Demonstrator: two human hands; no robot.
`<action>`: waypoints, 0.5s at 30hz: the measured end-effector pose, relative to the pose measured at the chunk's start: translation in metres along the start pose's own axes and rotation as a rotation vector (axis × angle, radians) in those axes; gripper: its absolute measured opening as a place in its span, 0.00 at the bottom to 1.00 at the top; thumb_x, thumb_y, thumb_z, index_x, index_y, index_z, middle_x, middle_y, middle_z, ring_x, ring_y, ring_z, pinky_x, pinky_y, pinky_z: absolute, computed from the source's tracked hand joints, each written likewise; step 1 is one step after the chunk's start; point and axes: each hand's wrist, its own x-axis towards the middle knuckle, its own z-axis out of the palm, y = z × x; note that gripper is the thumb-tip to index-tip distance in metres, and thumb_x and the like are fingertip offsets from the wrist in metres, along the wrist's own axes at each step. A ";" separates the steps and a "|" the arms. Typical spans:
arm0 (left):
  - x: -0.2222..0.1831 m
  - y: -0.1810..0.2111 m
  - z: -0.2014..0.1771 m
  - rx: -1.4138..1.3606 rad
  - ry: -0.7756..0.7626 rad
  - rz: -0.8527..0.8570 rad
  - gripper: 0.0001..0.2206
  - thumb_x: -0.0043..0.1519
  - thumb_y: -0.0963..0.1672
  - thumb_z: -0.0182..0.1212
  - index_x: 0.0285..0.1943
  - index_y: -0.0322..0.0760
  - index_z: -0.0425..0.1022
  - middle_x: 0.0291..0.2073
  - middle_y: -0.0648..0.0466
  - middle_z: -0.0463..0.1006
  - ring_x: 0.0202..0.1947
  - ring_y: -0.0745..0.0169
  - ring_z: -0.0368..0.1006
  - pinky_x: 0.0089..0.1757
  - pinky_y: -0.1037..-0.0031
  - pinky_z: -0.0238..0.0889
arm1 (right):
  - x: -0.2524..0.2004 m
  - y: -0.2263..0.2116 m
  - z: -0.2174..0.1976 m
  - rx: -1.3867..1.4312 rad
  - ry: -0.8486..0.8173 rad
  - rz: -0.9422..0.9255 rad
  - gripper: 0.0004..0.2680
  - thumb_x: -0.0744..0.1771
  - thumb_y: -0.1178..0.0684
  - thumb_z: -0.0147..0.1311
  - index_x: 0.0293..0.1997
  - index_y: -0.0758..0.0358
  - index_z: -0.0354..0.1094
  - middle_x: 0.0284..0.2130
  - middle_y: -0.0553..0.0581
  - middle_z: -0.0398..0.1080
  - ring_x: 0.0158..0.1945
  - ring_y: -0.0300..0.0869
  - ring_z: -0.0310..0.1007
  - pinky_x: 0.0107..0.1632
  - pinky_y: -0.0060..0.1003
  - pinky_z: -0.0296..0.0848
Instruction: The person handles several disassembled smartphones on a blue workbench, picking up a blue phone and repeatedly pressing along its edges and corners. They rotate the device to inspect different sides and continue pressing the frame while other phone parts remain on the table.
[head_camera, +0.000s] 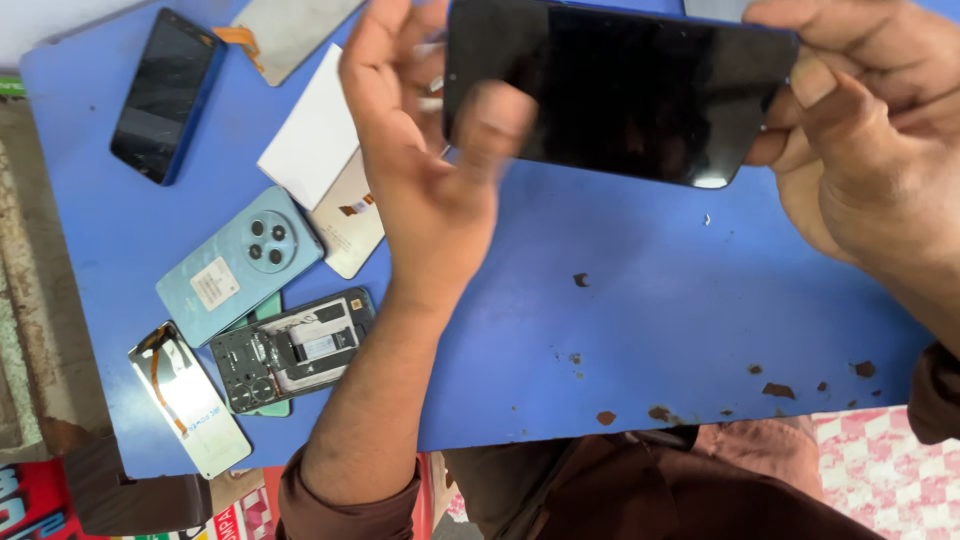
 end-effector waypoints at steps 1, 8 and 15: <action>0.000 -0.001 0.000 -0.219 0.028 -0.164 0.35 0.70 0.60 0.61 0.71 0.29 0.61 0.54 0.48 0.68 0.45 0.60 0.61 0.42 0.72 0.59 | -0.001 0.000 0.003 0.020 0.021 -0.008 0.14 0.76 0.46 0.49 0.65 0.67 0.61 0.45 0.59 0.75 0.43 0.38 0.78 0.49 0.28 0.80; 0.000 -0.017 -0.004 -0.942 -0.066 -0.386 0.26 0.74 0.56 0.58 0.63 0.27 0.71 0.53 0.39 0.79 0.55 0.49 0.77 0.61 0.58 0.70 | -0.003 -0.002 0.021 0.041 -0.058 -0.068 0.17 0.75 0.47 0.51 0.67 0.71 0.61 0.42 0.56 0.76 0.51 0.40 0.80 0.59 0.36 0.84; -0.002 -0.025 -0.009 -1.010 -0.043 -0.406 0.22 0.68 0.54 0.67 0.53 0.29 0.79 0.45 0.41 0.83 0.47 0.48 0.81 0.59 0.49 0.73 | -0.017 -0.015 0.026 -0.532 0.098 -0.011 0.12 0.71 0.56 0.48 0.55 0.79 0.66 0.33 0.57 0.75 0.34 0.34 0.76 0.36 0.24 0.76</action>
